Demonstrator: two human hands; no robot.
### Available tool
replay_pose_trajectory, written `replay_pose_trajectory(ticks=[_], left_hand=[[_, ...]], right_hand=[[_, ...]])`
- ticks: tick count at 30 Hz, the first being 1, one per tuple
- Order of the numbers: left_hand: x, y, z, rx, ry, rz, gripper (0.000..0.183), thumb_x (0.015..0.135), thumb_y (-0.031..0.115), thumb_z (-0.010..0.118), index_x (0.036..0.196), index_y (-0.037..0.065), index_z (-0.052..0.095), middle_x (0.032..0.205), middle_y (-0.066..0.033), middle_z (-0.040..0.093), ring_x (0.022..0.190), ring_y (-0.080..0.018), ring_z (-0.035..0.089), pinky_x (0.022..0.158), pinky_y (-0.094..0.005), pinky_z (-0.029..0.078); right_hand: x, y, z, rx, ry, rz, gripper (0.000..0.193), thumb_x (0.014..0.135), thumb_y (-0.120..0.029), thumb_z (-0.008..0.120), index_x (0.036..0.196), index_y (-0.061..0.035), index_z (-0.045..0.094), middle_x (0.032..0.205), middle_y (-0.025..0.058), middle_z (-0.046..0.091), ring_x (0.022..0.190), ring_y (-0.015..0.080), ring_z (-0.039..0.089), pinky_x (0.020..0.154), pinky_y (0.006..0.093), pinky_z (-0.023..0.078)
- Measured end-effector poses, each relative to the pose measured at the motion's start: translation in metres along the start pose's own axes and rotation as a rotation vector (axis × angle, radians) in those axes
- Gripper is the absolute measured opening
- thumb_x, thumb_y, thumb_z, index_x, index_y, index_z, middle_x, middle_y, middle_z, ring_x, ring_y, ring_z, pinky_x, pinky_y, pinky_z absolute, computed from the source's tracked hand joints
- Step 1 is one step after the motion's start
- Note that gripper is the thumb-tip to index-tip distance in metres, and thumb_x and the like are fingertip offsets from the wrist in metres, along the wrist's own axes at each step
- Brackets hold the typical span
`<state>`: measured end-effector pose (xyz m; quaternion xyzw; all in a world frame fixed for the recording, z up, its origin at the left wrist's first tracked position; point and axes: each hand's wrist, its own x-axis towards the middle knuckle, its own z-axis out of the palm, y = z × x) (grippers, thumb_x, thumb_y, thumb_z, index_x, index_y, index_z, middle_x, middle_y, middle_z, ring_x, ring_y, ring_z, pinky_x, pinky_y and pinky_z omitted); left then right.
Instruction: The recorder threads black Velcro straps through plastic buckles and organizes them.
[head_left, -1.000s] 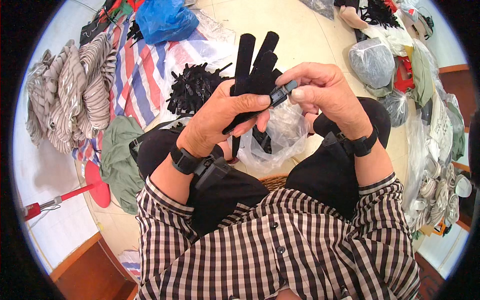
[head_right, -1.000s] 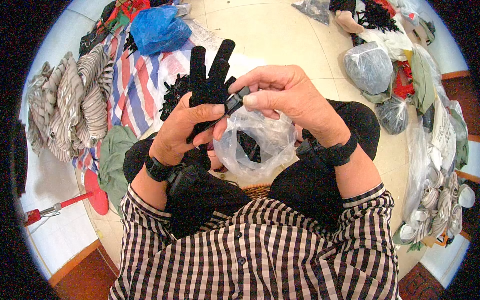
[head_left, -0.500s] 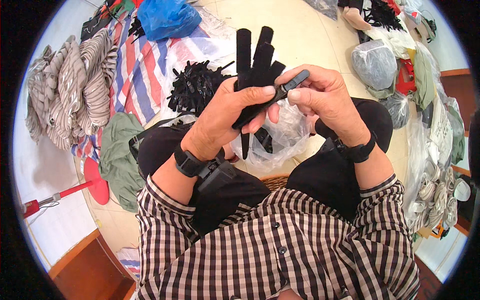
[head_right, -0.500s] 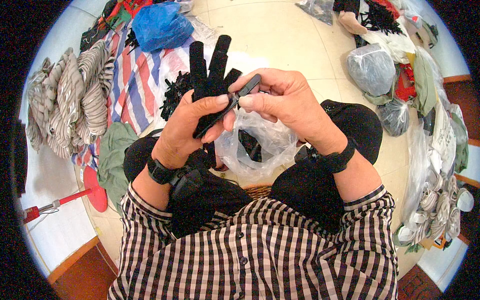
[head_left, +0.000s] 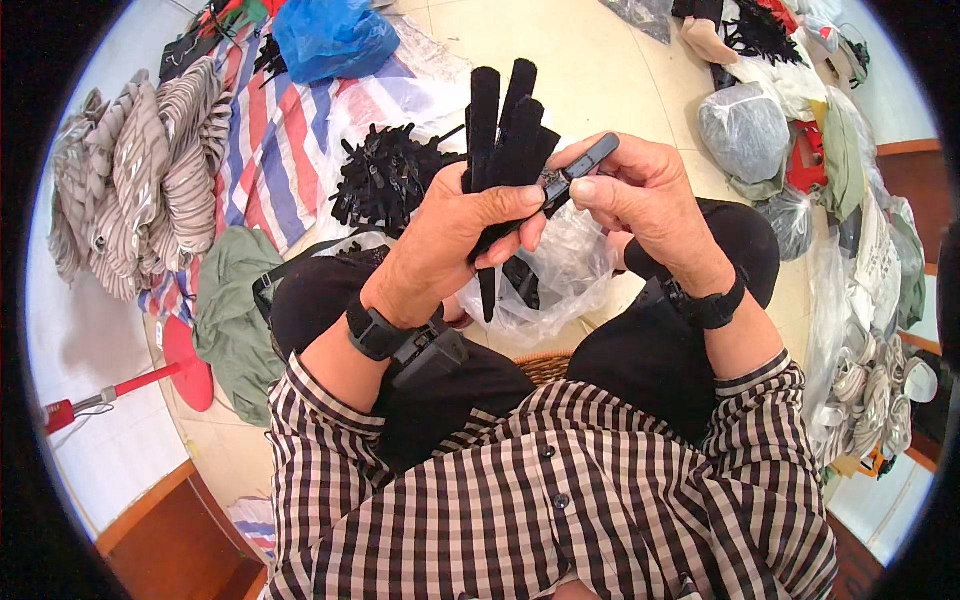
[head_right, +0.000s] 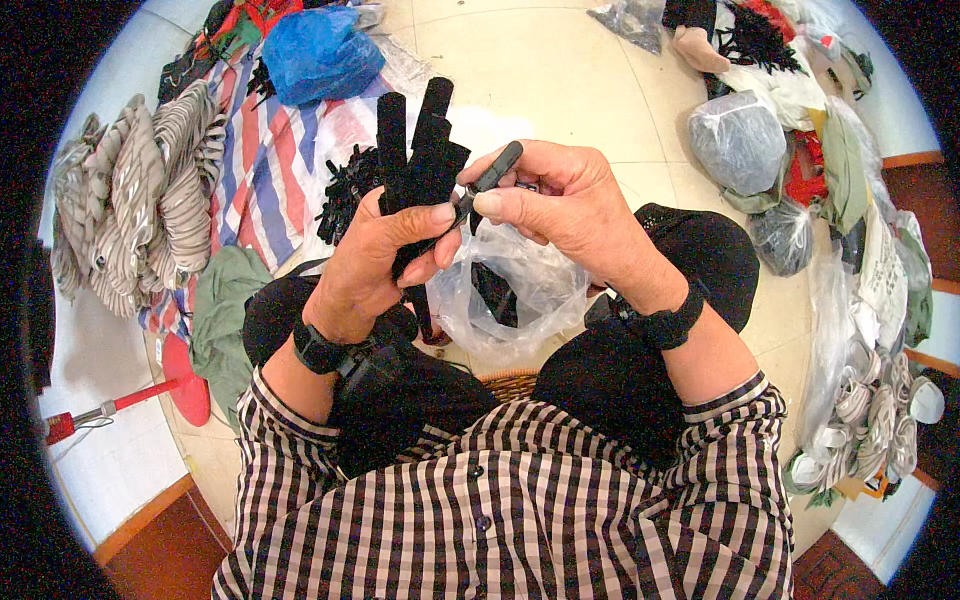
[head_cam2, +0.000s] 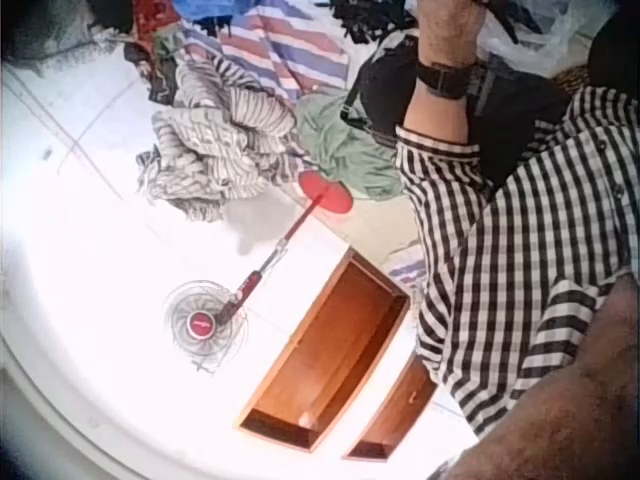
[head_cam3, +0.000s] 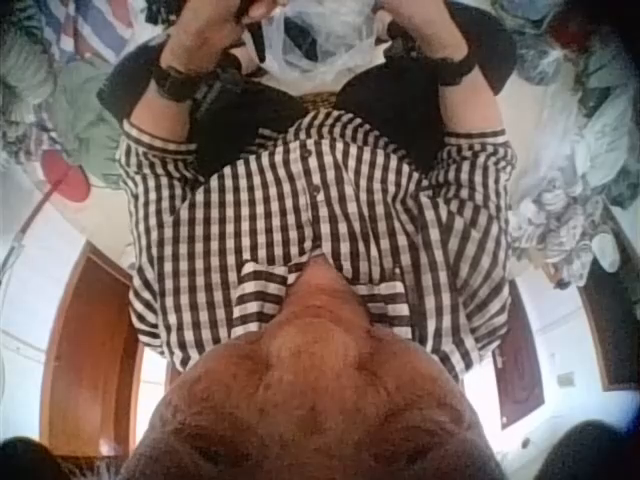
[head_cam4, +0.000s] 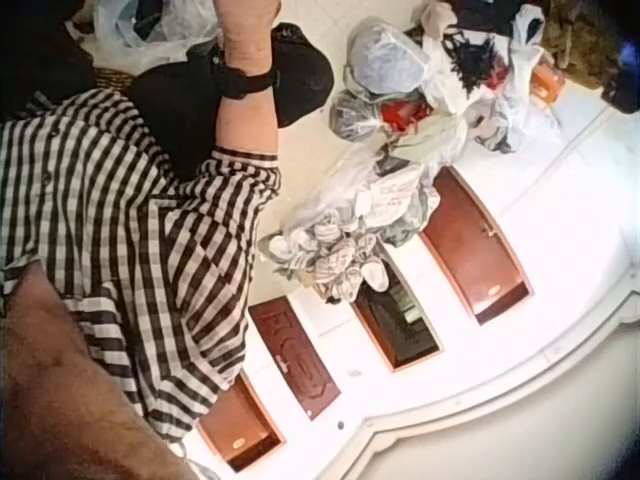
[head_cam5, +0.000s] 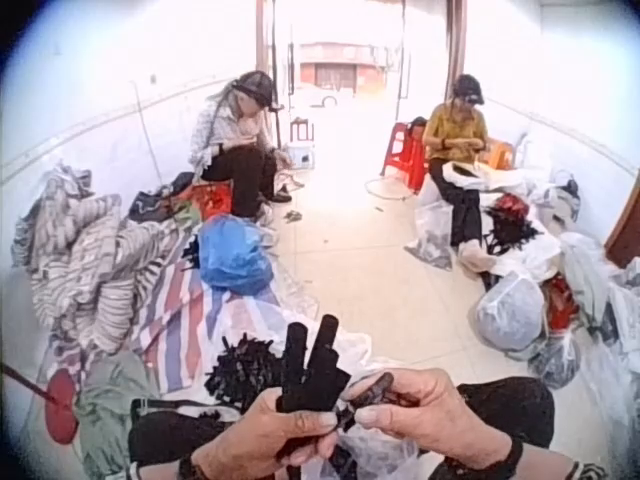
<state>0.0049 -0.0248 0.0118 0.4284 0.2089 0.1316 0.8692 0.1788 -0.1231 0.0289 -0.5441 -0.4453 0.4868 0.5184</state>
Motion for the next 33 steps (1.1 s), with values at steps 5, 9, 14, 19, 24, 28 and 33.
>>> replay_pose_trajectory(ticks=[5,9,14,19,24,28,33], left_hand=[[0.002,-0.003,0.005,-0.003,0.026,-0.007,0.022,0.085,0.015,0.058,0.102,0.001,0.057,0.067,-0.0064,0.060,0.047,-0.0074,0.049,0.040,-0.0178,0.033],[0.002,-0.006,0.009,0.016,0.055,0.014,0.021,0.085,0.018,0.056,0.102,0.004,0.056,0.067,-0.0043,0.060,0.048,-0.0056,0.049,0.038,-0.0169,0.031],[0.005,-0.009,0.005,-0.052,0.013,0.021,0.025,0.085,0.016,0.057,0.105,0.001,0.055,0.069,-0.0077,0.061,0.053,-0.0103,0.055,0.044,-0.0193,0.040],[0.005,-0.008,0.007,-0.088,0.092,0.033,0.023,0.085,0.013,0.055,0.102,-0.003,0.054,0.074,-0.0121,0.063,0.062,-0.0173,0.062,0.056,-0.0243,0.049],[0.007,-0.004,-0.008,0.065,0.155,0.118,0.019,0.083,0.009,0.055,0.100,0.000,0.053,0.080,-0.0134,0.064,0.068,-0.0199,0.063,0.065,-0.0289,0.050],[0.007,0.000,-0.008,0.078,0.164,0.081,0.015,0.082,0.010,0.055,0.094,0.001,0.053,0.068,-0.0042,0.058,0.044,-0.0064,0.043,0.041,-0.0196,0.031],[0.007,0.003,-0.011,-0.009,0.072,-0.037,0.024,0.085,0.022,0.054,0.072,0.002,0.057,0.049,0.0022,0.042,0.036,-0.0030,0.027,0.035,-0.0196,0.018]], right_hand=[[-0.001,-0.006,0.006,0.188,-0.109,-0.022,0.017,0.086,-0.011,0.057,0.101,-0.0028,0.059,0.073,0.0015,0.061,0.063,0.0059,0.055,0.048,0.0166,0.034],[0.001,0.001,0.009,0.156,-0.093,-0.063,0.016,0.089,-0.013,0.055,0.100,-0.0023,0.056,0.075,0.0040,0.062,0.063,0.0067,0.056,0.047,0.0171,0.033],[0.001,0.011,0.013,0.282,-0.060,-0.026,0.016,0.090,-0.015,0.053,0.099,-0.0028,0.056,0.072,0.0018,0.060,0.053,0.0030,0.047,0.043,0.0163,0.030],[0.003,0.004,0.007,0.348,0.008,0.036,0.016,0.090,-0.018,0.054,0.096,-0.0030,0.058,0.068,-0.0029,0.053,0.047,0.0004,0.035,0.040,0.0149,0.025],[0.001,-0.004,0.001,0.143,-0.039,0.111,0.019,0.088,-0.023,0.056,0.092,-0.0046,0.059,0.067,-0.0066,0.048,0.050,-0.0004,0.034,0.043,0.0153,0.026],[0.000,-0.002,0.003,-0.032,-0.066,0.103,0.020,0.087,-0.024,0.058,0.088,-0.0038,0.060,0.067,-0.0071,0.046,0.056,0.0009,0.035,0.049,0.0185,0.029],[0.000,0.001,0.002,-0.253,-0.239,0.040,0.021,0.084,-0.021,0.060,0.087,-0.0008,0.058,0.063,-0.0028,0.044,0.060,0.0046,0.038,0.053,0.0213,0.033]])
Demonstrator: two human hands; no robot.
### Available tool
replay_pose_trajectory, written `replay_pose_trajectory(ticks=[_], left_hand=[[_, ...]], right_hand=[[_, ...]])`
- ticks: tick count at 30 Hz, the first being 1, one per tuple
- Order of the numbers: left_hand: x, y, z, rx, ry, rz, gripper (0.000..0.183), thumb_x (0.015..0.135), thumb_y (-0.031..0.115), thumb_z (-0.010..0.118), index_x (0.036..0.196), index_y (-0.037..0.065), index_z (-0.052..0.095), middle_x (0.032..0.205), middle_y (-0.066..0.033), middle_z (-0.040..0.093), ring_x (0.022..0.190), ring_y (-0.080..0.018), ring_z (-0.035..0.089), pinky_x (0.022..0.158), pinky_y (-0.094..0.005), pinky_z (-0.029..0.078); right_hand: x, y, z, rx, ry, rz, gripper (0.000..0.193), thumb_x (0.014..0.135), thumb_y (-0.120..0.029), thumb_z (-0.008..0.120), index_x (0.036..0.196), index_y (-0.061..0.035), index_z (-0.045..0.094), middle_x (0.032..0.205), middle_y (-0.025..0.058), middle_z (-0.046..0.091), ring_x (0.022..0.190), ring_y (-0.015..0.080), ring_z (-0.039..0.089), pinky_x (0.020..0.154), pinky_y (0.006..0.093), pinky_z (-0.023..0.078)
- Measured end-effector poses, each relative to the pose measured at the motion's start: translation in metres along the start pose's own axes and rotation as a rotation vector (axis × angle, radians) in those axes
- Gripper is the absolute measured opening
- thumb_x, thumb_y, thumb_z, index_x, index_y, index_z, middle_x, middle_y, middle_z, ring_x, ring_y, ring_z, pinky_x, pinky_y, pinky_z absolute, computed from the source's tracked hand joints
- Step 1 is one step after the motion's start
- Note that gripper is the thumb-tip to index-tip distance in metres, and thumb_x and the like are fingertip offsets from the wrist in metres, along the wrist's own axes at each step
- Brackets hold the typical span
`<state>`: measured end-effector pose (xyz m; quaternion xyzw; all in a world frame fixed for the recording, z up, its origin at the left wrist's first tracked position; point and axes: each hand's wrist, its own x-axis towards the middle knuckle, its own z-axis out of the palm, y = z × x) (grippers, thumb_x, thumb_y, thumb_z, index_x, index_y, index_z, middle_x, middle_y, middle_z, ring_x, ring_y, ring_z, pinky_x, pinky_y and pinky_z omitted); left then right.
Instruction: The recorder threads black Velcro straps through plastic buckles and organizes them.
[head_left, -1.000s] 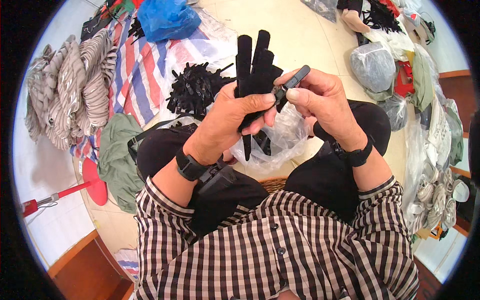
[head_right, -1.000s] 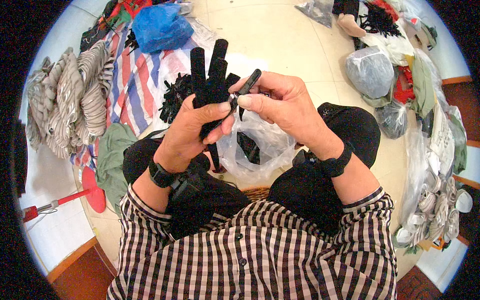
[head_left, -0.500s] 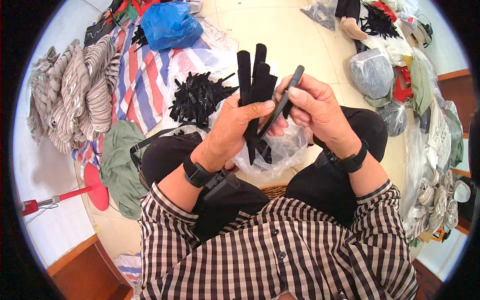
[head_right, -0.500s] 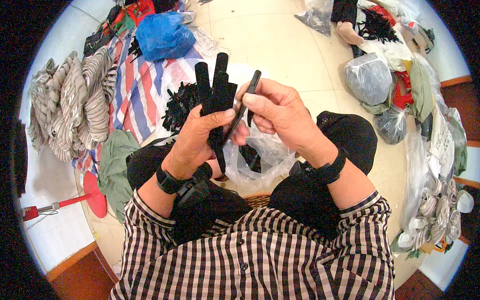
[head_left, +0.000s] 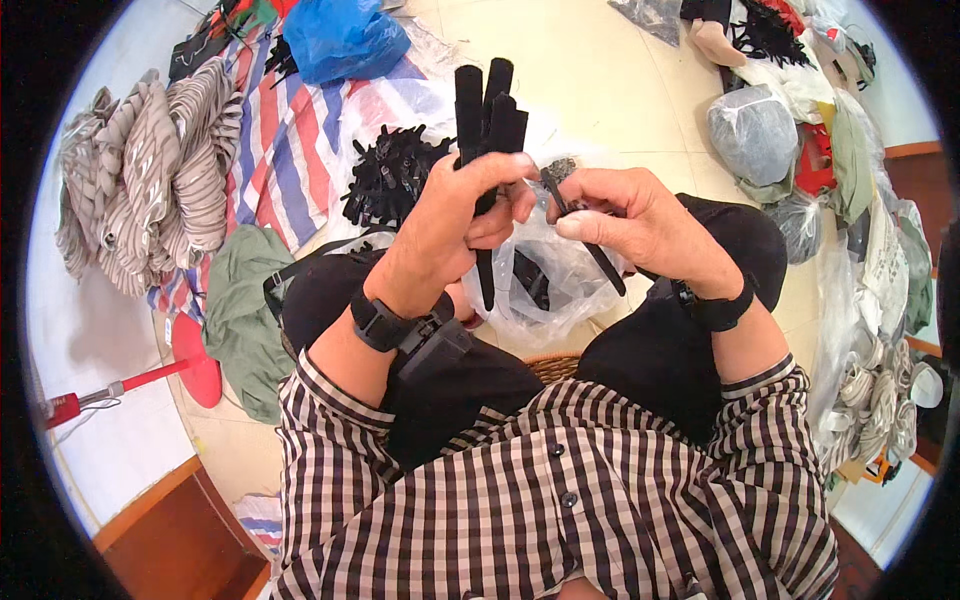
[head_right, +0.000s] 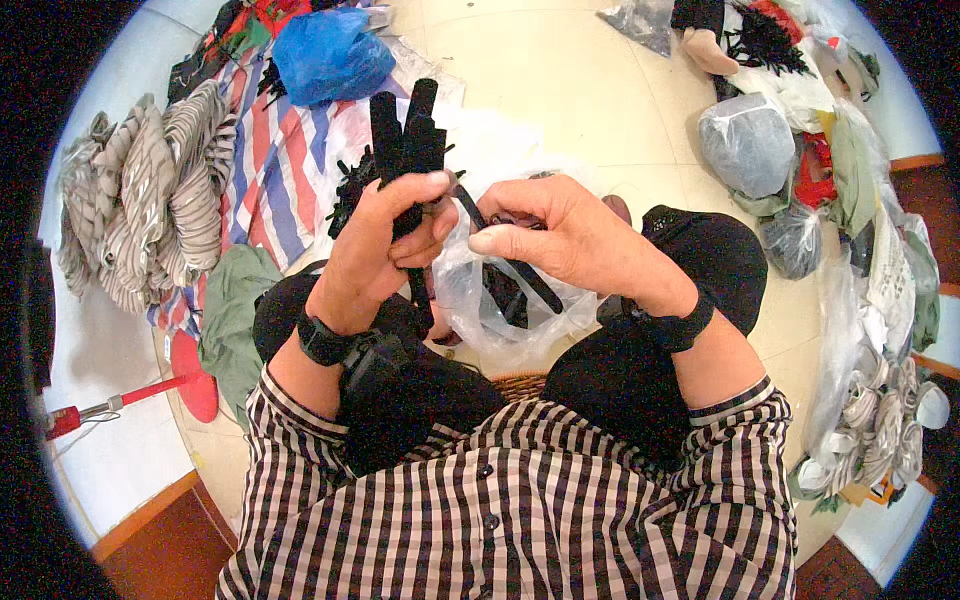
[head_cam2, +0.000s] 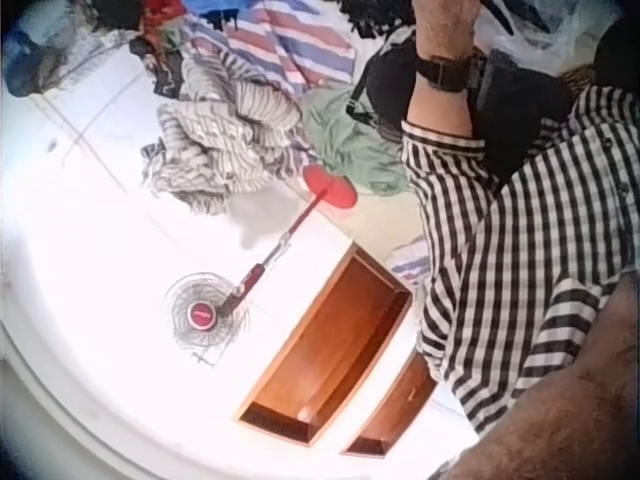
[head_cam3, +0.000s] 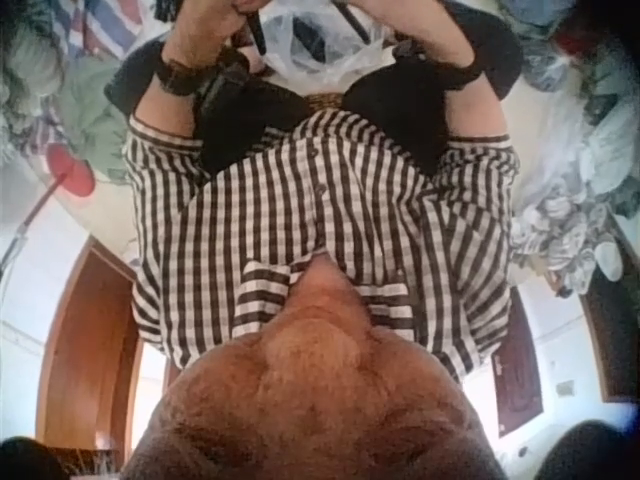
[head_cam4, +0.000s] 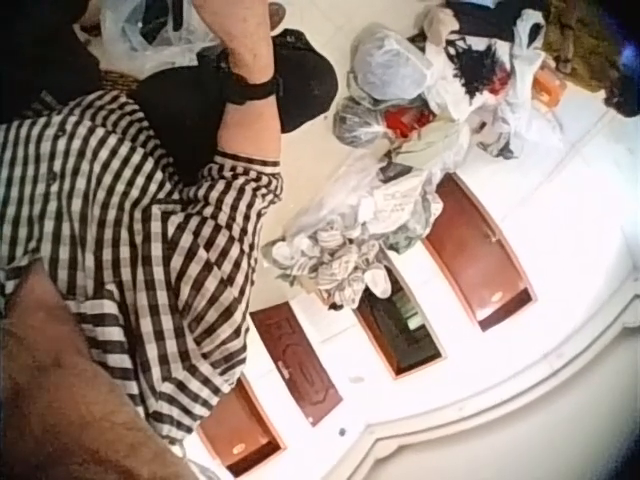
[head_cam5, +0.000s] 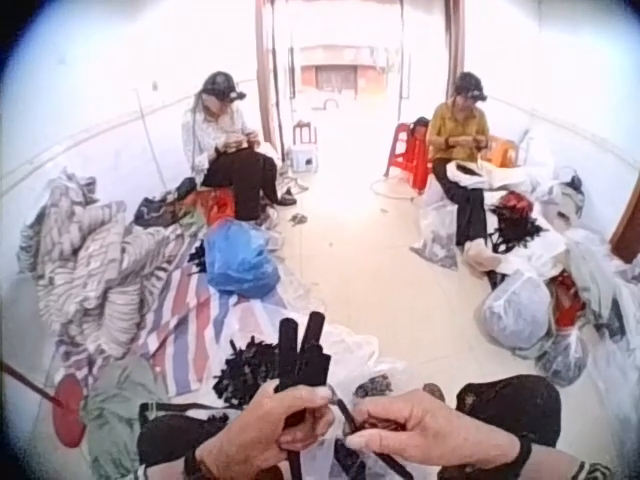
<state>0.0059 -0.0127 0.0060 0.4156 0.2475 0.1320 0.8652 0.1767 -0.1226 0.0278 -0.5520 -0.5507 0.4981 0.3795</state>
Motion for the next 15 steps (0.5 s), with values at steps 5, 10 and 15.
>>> replay_pose_trajectory(ticks=[5,10,15], left_hand=[[-0.001,0.001,0.007,0.421,0.096,0.020,0.017,0.081,0.020,0.060,0.083,0.003,0.060,0.060,-0.0019,0.056,0.039,-0.0025,0.034,0.037,-0.0181,0.022],[-0.001,0.003,0.006,0.359,0.065,-0.075,0.013,0.077,0.014,0.063,0.083,0.002,0.060,0.062,-0.0035,0.058,0.042,-0.0026,0.036,0.038,-0.0181,0.026],[-0.006,0.004,0.006,0.237,0.046,-0.030,0.014,0.080,0.012,0.062,0.088,0.001,0.059,0.068,-0.0073,0.062,0.042,-0.0025,0.035,0.038,-0.0177,0.026]], right_hand=[[0.001,-0.001,0.005,-0.355,-0.046,-0.151,0.021,0.080,-0.018,0.062,0.090,0.0003,0.058,0.067,0.0129,0.056,0.059,0.0190,0.051,0.058,0.0310,0.042],[-0.001,0.007,0.007,-0.312,-0.055,-0.171,0.024,0.078,-0.018,0.065,0.092,0.0001,0.059,0.064,0.0105,0.053,0.056,0.0167,0.046,0.055,0.0296,0.041],[-0.002,-0.007,-0.002,-0.105,-0.040,0.050,0.022,0.078,-0.017,0.067,0.092,-0.0017,0.060,0.061,-0.0018,0.049,0.055,0.0034,0.041,0.052,0.0215,0.038]])
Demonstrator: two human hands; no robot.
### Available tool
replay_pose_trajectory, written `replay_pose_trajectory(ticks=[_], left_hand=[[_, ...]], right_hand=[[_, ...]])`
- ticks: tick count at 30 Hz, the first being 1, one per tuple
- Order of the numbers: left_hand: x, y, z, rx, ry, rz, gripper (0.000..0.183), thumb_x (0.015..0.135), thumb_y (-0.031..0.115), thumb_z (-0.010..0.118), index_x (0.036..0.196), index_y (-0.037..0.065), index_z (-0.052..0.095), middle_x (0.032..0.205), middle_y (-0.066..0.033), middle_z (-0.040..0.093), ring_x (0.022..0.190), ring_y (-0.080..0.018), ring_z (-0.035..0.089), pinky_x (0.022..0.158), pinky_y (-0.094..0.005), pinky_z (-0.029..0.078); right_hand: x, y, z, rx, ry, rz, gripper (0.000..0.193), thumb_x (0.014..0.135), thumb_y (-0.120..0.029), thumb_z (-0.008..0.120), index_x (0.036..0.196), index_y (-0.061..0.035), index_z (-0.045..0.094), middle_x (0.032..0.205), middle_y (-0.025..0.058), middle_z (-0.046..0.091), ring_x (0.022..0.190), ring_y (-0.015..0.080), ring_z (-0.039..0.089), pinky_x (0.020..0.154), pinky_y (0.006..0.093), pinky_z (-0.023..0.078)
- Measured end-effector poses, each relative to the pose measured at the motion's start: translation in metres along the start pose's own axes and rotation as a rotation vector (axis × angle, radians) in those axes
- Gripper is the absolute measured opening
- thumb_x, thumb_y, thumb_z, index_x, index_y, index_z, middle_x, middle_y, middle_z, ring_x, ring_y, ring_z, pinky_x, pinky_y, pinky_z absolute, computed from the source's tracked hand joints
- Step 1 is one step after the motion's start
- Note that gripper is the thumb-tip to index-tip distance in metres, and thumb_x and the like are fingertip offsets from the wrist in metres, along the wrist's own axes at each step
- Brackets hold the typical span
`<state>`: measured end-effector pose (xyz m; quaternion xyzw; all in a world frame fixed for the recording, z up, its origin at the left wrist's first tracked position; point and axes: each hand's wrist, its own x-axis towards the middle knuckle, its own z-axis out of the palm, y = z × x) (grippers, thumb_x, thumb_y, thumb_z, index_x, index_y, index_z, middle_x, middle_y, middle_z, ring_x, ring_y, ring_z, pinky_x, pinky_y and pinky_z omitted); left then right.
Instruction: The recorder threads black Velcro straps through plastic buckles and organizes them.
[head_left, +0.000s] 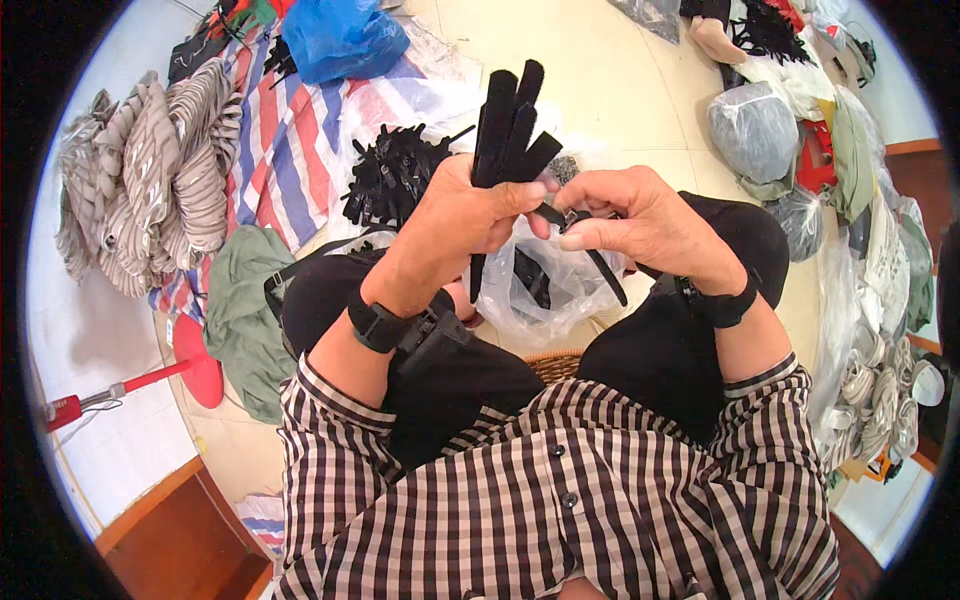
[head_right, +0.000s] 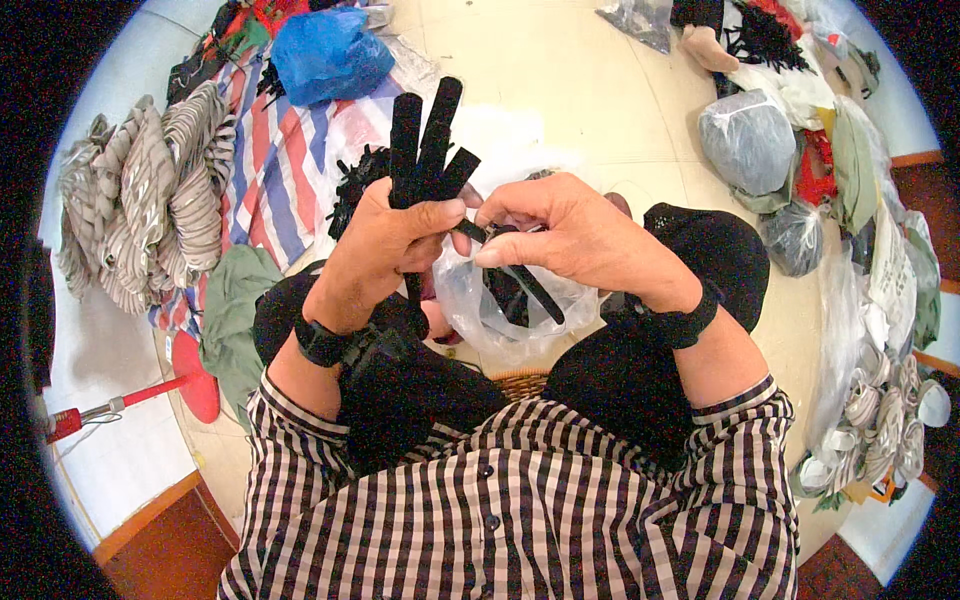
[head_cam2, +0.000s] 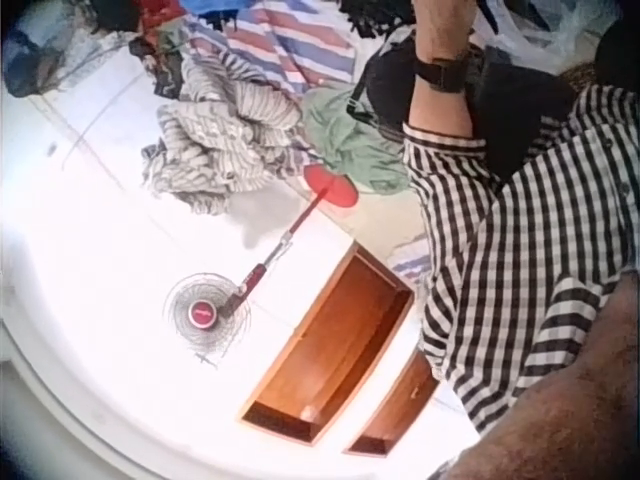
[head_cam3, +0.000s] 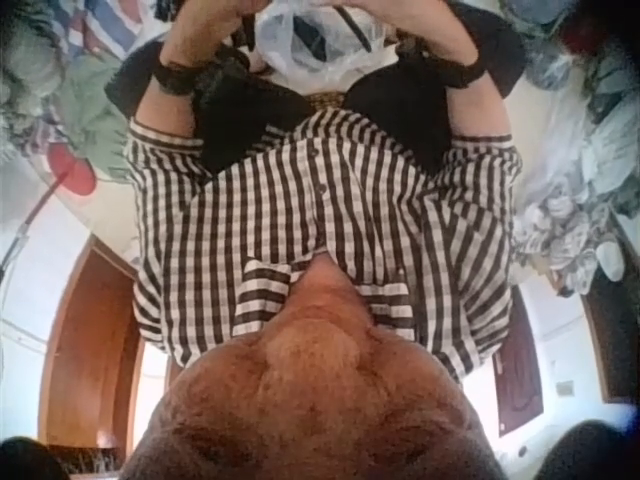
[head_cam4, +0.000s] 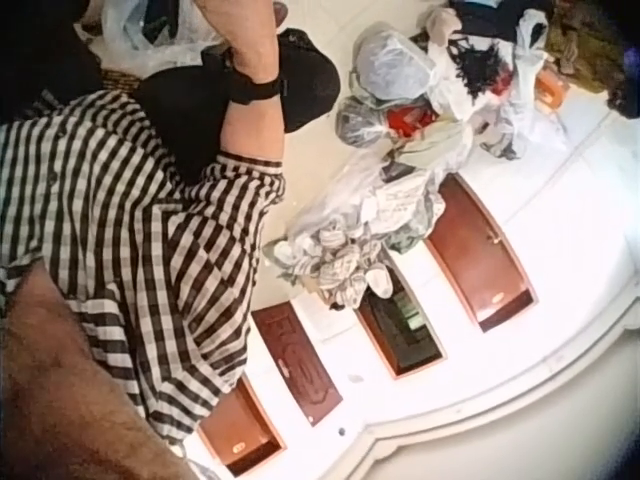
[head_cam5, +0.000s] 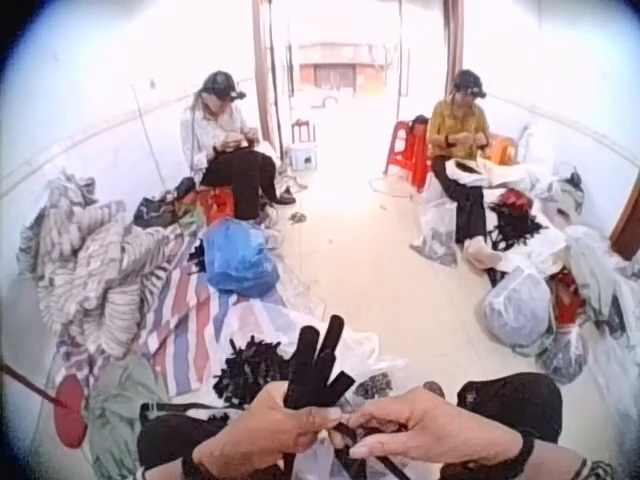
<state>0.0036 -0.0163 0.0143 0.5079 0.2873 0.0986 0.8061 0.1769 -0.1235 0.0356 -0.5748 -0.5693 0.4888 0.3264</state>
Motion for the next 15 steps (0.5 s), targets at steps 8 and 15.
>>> replay_pose_trajectory(ticks=[8,15], left_hand=[[0.002,-0.003,-0.010,0.204,-0.135,0.346,0.037,0.086,0.021,0.047,0.109,-0.006,0.055,0.078,-0.0115,0.066,0.038,-0.0035,0.031,0.038,-0.0187,0.024],[0.004,-0.002,-0.010,-0.113,-0.130,0.221,0.045,0.085,0.026,0.044,0.116,-0.005,0.051,0.087,-0.0171,0.066,0.039,-0.0047,0.033,0.037,-0.0181,0.025]], right_hand=[[-0.002,0.003,-0.008,0.256,0.057,0.034,0.018,0.081,-0.017,0.065,0.091,-0.0017,0.062,0.064,-0.0062,0.048,0.058,0.0011,0.039,0.051,0.0182,0.032],[-0.004,0.005,-0.014,0.371,0.142,0.122,0.021,0.081,-0.023,0.064,0.093,-0.0053,0.063,0.062,-0.0082,0.048,0.046,-0.0014,0.033,0.040,0.0157,0.023]])
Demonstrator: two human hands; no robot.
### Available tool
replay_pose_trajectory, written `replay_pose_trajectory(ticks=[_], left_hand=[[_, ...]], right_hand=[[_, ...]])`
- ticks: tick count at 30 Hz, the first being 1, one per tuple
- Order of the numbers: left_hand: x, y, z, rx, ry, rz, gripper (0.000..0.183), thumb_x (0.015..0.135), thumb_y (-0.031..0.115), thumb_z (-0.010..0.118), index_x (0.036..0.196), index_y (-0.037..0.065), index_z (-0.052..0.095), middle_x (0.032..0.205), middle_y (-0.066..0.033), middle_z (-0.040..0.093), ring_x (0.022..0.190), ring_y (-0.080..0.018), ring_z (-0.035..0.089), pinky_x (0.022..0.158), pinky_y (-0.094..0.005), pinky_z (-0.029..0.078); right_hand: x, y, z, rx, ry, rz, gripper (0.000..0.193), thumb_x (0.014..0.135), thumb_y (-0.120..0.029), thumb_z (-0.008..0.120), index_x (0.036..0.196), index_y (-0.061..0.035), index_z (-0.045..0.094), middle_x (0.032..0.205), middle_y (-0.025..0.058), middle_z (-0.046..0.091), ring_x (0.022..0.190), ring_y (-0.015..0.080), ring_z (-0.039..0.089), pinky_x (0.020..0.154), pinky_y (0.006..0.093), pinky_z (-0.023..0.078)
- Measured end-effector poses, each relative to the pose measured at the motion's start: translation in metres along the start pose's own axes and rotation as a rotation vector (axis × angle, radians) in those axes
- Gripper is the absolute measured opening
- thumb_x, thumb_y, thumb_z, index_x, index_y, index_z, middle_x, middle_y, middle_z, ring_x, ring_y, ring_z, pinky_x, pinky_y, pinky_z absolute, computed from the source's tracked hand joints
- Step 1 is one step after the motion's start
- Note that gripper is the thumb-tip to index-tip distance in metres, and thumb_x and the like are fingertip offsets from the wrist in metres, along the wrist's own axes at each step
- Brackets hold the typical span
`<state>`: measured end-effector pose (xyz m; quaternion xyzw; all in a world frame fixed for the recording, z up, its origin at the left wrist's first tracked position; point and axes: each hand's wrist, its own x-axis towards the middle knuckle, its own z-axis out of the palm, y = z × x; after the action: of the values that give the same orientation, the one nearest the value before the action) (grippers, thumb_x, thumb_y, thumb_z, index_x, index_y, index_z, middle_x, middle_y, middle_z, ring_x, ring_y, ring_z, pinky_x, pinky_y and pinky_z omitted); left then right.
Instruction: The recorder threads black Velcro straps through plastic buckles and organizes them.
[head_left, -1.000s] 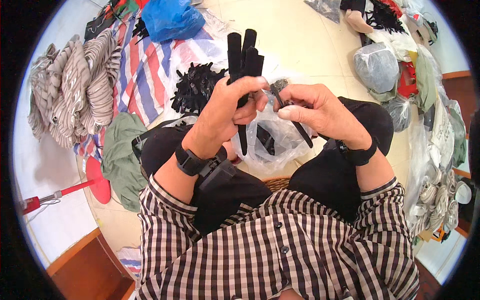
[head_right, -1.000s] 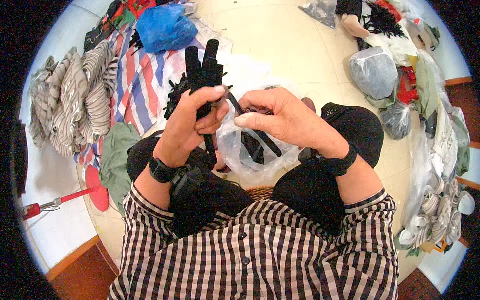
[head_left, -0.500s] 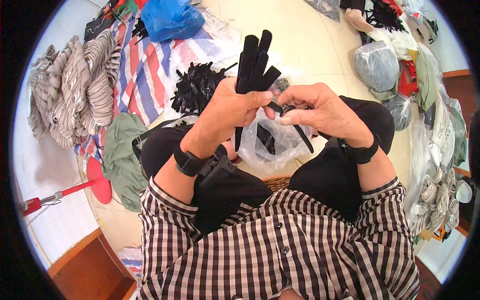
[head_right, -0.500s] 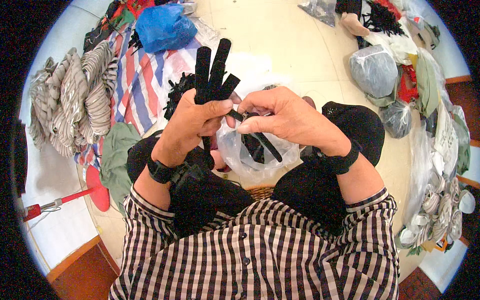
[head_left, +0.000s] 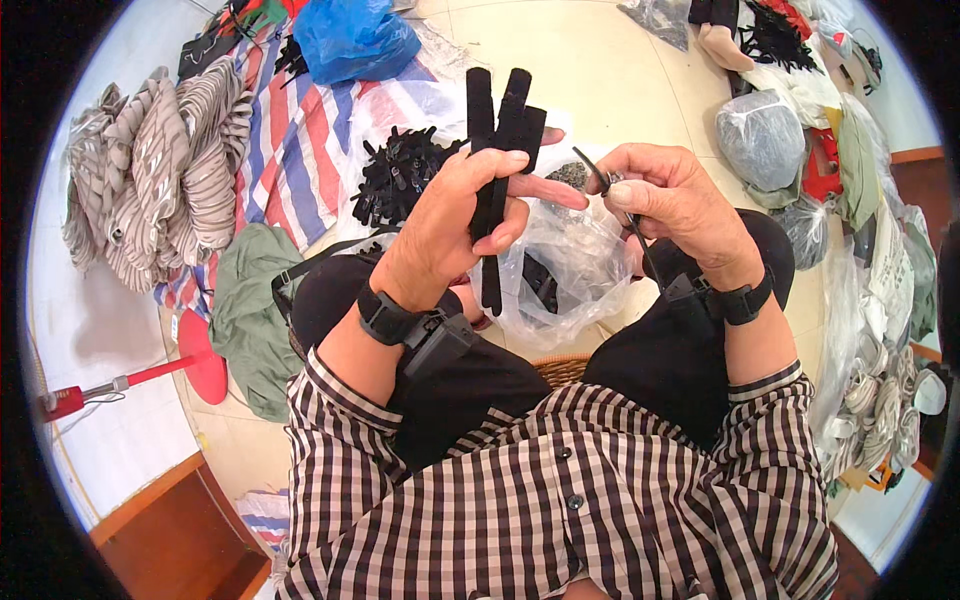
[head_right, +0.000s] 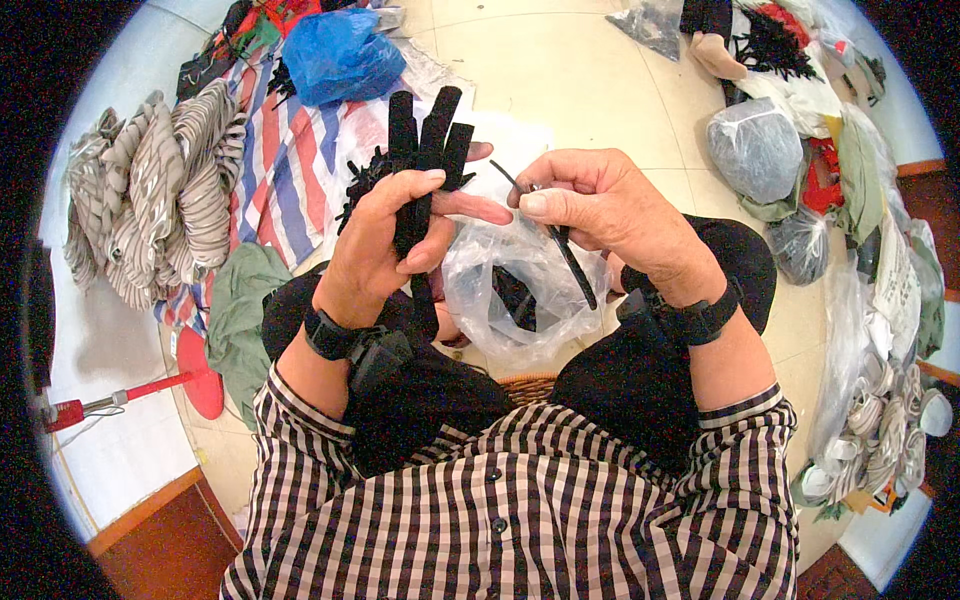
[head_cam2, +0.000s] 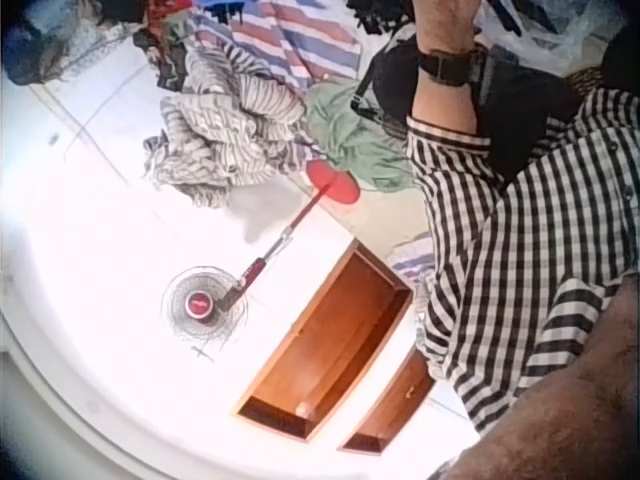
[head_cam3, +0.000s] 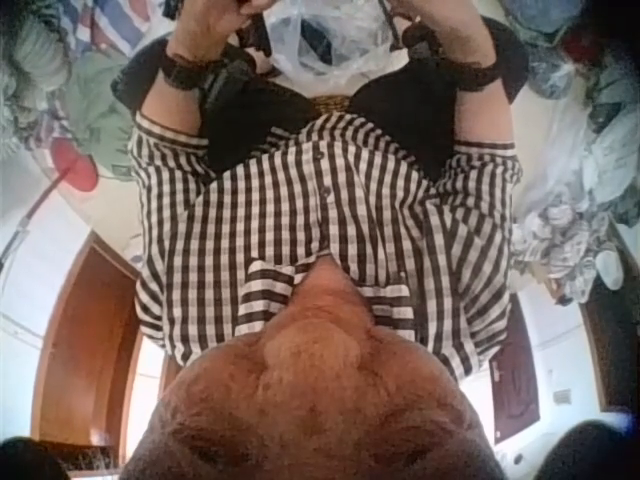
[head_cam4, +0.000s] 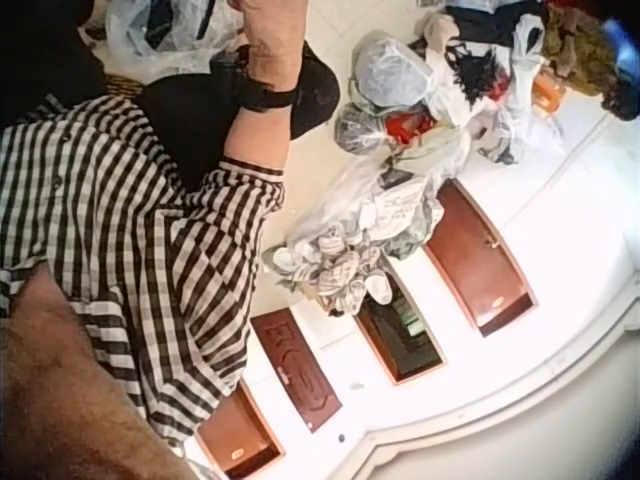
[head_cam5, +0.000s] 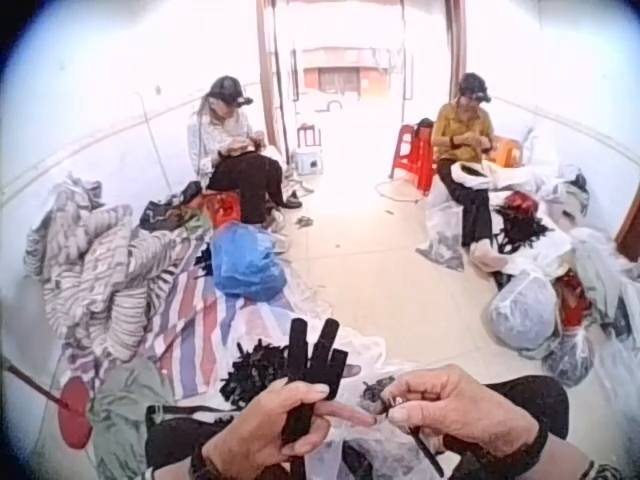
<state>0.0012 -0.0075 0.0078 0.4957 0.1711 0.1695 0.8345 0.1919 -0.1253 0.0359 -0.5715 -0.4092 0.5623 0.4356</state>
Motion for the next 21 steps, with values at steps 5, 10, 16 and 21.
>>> replay_pose_trajectory(ticks=[5,10,16,21], left_hand=[[-0.002,0.004,-0.002,0.270,0.150,0.067,0.037,0.086,0.024,0.044,0.107,-0.005,0.055,0.082,-0.0158,0.066,0.038,-0.0039,0.033,0.035,-0.0184,0.024],[0.006,-0.002,-0.003,0.737,0.040,-0.169,0.020,0.077,0.012,0.057,0.090,-0.001,0.064,0.066,-0.0053,0.062,0.052,-0.0055,0.046,0.048,-0.0215,0.036],[0.004,-0.019,-0.008,0.862,0.004,-0.079,0.021,0.078,0.010,0.057,0.094,-0.003,0.060,0.070,-0.0030,0.062,0.071,-0.0096,0.053,0.066,-0.0237,0.042],[0.002,0.006,0.007,0.584,0.175,-0.081,0.025,0.083,0.018,0.054,0.091,-0.005,0.060,0.062,-0.0043,0.060,0.057,-0.0075,0.047,0.054,-0.0226,0.038]], right_hand=[[0.001,0.002,-0.001,-0.019,-0.033,0.012,0.021,0.082,-0.023,0.063,0.093,-0.0051,0.063,0.062,-0.0078,0.048,0.046,-0.0013,0.033,0.040,0.0154,0.024],[0.002,0.003,-0.006,-0.058,0.007,-0.026,0.023,0.082,-0.025,0.062,0.095,-0.0056,0.063,0.064,-0.0071,0.050,0.046,-0.0013,0.035,0.039,0.0147,0.026],[0.001,-0.001,-0.013,-0.007,0.024,-0.009,0.021,0.081,-0.024,0.063,0.094,-0.0067,0.063,0.065,-0.0072,0.051,0.046,-0.0017,0.036,0.039,0.0143,0.027],[0.001,0.005,-0.007,-0.172,-0.079,-0.076,0.021,0.080,-0.020,0.065,0.091,-0.0021,0.062,0.061,-0.0072,0.048,0.053,0.0004,0.038,0.045,0.0178,0.030]])
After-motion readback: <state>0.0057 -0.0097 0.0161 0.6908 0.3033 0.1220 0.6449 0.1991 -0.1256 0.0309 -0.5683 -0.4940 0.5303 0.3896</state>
